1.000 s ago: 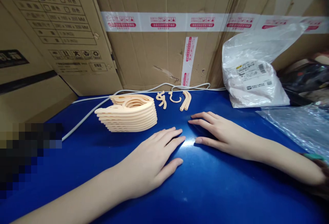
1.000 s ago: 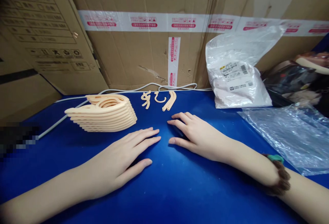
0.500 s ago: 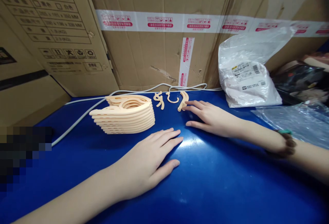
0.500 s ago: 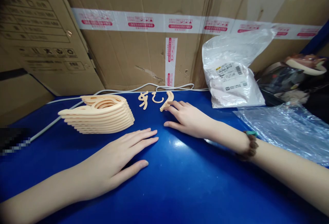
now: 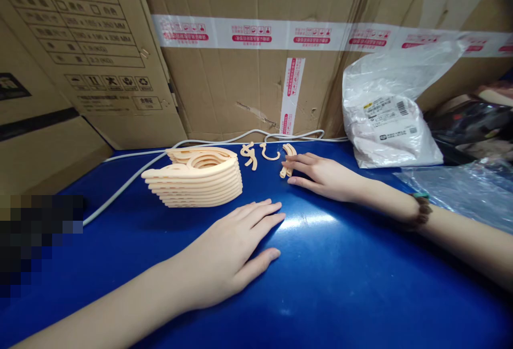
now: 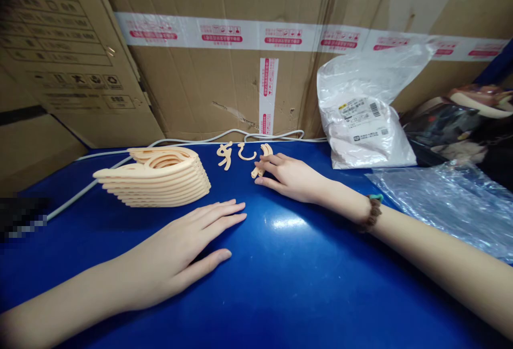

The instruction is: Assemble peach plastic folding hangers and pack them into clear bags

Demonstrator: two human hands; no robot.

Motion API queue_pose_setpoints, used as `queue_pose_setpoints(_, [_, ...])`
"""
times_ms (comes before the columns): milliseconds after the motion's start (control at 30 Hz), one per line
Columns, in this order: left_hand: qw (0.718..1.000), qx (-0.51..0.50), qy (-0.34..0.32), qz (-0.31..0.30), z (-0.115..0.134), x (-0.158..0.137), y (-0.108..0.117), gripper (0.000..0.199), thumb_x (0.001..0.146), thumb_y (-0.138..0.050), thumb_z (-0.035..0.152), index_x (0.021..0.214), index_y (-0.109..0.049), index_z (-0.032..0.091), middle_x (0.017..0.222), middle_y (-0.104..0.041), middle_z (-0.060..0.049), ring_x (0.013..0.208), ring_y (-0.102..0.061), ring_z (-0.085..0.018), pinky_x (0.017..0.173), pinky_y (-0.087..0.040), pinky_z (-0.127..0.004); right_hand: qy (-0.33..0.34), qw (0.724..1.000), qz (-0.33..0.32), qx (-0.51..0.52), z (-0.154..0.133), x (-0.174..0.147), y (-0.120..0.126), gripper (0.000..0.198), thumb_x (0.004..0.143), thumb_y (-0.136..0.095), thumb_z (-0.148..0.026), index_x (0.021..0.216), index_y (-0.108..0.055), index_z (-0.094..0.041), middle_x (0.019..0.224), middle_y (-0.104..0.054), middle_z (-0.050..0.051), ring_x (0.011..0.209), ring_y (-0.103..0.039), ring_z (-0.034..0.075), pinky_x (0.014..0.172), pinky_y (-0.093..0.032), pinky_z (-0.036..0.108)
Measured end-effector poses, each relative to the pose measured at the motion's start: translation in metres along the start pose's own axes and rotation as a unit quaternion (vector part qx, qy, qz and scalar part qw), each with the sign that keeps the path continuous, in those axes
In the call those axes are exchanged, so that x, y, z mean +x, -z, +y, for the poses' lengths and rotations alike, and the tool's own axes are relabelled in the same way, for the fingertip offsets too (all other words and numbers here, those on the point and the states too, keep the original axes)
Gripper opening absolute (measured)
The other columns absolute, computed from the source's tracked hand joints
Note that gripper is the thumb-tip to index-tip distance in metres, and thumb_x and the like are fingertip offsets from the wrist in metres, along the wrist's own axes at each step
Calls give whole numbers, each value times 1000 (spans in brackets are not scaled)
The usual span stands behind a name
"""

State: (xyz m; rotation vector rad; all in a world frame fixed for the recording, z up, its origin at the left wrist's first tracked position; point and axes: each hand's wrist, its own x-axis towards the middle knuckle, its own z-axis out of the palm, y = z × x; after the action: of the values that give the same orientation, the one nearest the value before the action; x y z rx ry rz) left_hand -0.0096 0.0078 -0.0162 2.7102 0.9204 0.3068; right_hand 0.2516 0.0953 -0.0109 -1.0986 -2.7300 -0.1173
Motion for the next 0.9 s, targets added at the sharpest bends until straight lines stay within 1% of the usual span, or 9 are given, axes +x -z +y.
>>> queue_pose_setpoints(167, [999,11,22,38,0,-2,-3,51,97,-44,39,144,-37,21,152,-38,-10,140,-36,-27,112,-37,-48,31,999,-20,8,-24,-6,15,48,102,-28,-41,118,-66,-16,127,-64,11,118,-59,25,102,-44,43])
queue_pose_setpoints(300, [998,28,26,44,0,-1,-3,50,97,-43,37,144,-37,20,152,-38,-11,139,-37,-27,112,-37,-47,59,998,-32,21,-50,-12,27,44,102,-30,-36,111,-69,-17,119,-68,11,112,-62,24,96,-47,40])
queue_pose_setpoints(433, [998,22,7,55,-1,-1,-3,47,97,-45,36,140,-41,20,149,-41,-11,137,-39,-25,112,-38,-44,52,990,-43,125,-63,-14,38,41,102,-32,-34,102,-69,-18,100,-72,6,91,-67,18,84,-50,31])
queue_pose_setpoints(467, [998,19,3,57,-1,-1,-3,47,97,-45,36,140,-41,20,149,-41,-11,138,-39,-25,112,-37,-43,45,986,-36,156,-62,-13,39,39,102,-32,-33,102,-68,-18,98,-72,5,87,-66,16,81,-50,29])
queue_pose_setpoints(533, [999,15,-1,51,-1,-2,-3,49,96,-47,39,142,-41,22,151,-39,-9,139,-37,-24,112,-37,-42,35,982,-4,187,-54,-10,38,34,102,-35,-31,106,-66,-17,100,-71,5,88,-66,16,81,-49,27])
queue_pose_setpoints(600, [999,13,-5,35,-1,-2,-3,50,96,-47,42,142,-40,25,153,-38,-7,140,-35,-24,112,-37,-42,27,987,32,156,-41,-4,32,30,100,-40,-30,112,-64,-17,109,-69,7,98,-64,18,87,-48,30])
queue_pose_setpoints(667, [1000,12,-11,21,-2,-2,-2,50,96,-47,45,142,-41,26,152,-39,-6,140,-36,-24,112,-36,-43,12,995,45,91,-24,3,24,30,99,-43,-29,116,-63,-16,114,-67,9,105,-62,21,91,-47,33])
queue_pose_setpoints(800, [1000,8,-21,9,-3,-2,0,49,97,-47,45,141,-44,23,150,-43,-6,137,-40,-23,112,-36,-41,14,996,49,-77,4,21,9,28,97,-45,-26,113,-65,-15,109,-66,10,99,-64,22,84,-48,32])
queue_pose_setpoints(900, [999,2,-47,20,-3,-1,0,46,97,-48,42,138,-47,23,147,-46,-5,134,-43,-21,110,-38,-37,31,989,49,-135,19,40,3,28,96,-45,-21,113,-66,-14,107,-65,13,94,-62,24,81,-46,35])
